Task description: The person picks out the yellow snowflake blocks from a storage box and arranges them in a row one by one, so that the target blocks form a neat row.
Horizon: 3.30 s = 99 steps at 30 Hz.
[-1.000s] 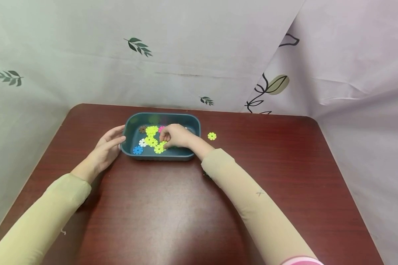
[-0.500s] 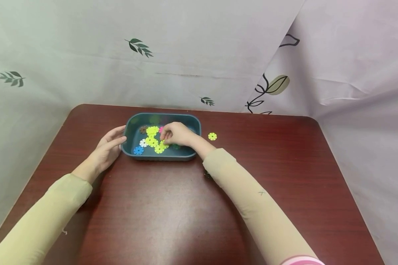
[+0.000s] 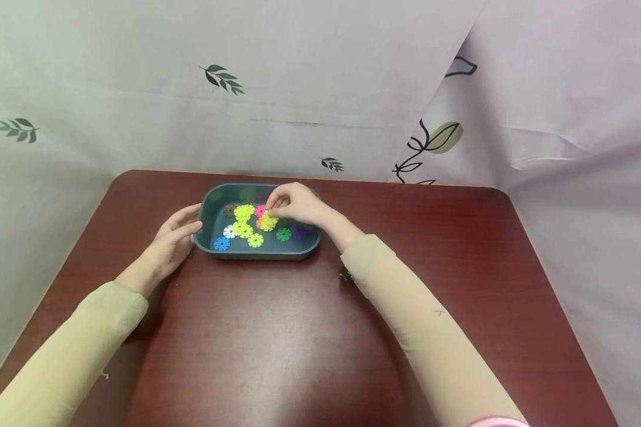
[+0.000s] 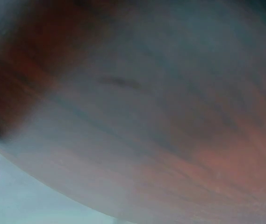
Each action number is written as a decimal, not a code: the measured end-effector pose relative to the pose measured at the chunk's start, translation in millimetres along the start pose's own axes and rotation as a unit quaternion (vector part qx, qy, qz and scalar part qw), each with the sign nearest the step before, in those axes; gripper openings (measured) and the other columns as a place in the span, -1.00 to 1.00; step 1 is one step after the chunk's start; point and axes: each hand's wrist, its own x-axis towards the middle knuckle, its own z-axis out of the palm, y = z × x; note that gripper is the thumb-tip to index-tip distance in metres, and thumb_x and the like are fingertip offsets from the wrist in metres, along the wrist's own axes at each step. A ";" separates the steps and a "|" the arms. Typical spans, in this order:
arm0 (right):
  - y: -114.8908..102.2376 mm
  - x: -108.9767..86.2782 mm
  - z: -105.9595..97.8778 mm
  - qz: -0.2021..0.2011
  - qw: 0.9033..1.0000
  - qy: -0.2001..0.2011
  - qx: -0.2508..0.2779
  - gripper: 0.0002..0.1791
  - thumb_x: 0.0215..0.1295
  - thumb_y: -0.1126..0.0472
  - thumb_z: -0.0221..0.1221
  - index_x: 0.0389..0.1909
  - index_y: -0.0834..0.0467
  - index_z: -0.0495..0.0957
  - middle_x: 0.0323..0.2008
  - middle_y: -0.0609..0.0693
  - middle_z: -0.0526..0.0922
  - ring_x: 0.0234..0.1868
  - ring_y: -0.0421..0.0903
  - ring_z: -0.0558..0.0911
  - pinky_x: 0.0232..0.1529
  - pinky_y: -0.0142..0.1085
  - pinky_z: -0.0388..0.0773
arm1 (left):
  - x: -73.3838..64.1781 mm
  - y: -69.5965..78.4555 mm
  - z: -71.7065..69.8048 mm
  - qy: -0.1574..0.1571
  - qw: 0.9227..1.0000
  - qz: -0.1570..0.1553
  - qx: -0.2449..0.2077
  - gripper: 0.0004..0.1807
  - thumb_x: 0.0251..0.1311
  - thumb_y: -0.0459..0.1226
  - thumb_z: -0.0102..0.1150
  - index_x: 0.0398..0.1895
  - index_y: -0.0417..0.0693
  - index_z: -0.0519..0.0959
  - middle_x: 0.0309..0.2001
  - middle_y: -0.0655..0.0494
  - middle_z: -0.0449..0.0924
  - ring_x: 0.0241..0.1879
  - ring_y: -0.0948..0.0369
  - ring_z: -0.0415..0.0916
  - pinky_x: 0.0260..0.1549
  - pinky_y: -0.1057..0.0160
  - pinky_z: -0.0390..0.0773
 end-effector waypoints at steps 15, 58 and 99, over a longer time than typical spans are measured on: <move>16.9 -27.7 -58.5 0.044 0.992 0.083 0.080 -0.90 0.36 0.38 0.37 -0.16 0.31 0.71 -0.35 -0.06 0.73 -0.32 -0.16 0.69 -0.02 -0.10 0.73 | 0.1 0.3 -3.4 -0.007 1.000 0.001 -0.002 -0.60 0.58 -0.46 -0.04 0.28 0.14 0.54 0.20 0.32 0.64 0.22 0.39 0.51 0.19 0.47 0.47; 107.1 -90.3 -88.7 0.143 0.984 0.105 0.029 -0.84 0.40 0.38 0.32 -0.11 0.41 0.67 -0.39 -0.07 0.74 -0.41 -0.32 0.62 -0.25 -0.47 0.58 | 2.2 2.1 -4.9 -0.003 1.000 -0.003 -0.023 -0.60 0.57 -0.48 -0.05 0.25 0.13 0.58 0.18 0.28 0.65 0.16 0.37 0.57 0.13 0.46 0.53; 96.1 -85.5 -89.1 0.117 0.982 0.139 -0.052 -0.83 0.37 0.25 0.40 -0.13 0.28 0.75 -0.24 0.10 0.78 -0.33 -0.21 0.59 -0.22 -0.39 0.51 | 1.2 0.4 -3.2 0.004 1.000 0.009 -0.027 -0.61 0.54 -0.48 0.01 0.21 0.12 0.61 0.15 0.30 0.68 0.17 0.39 0.56 0.16 0.47 0.52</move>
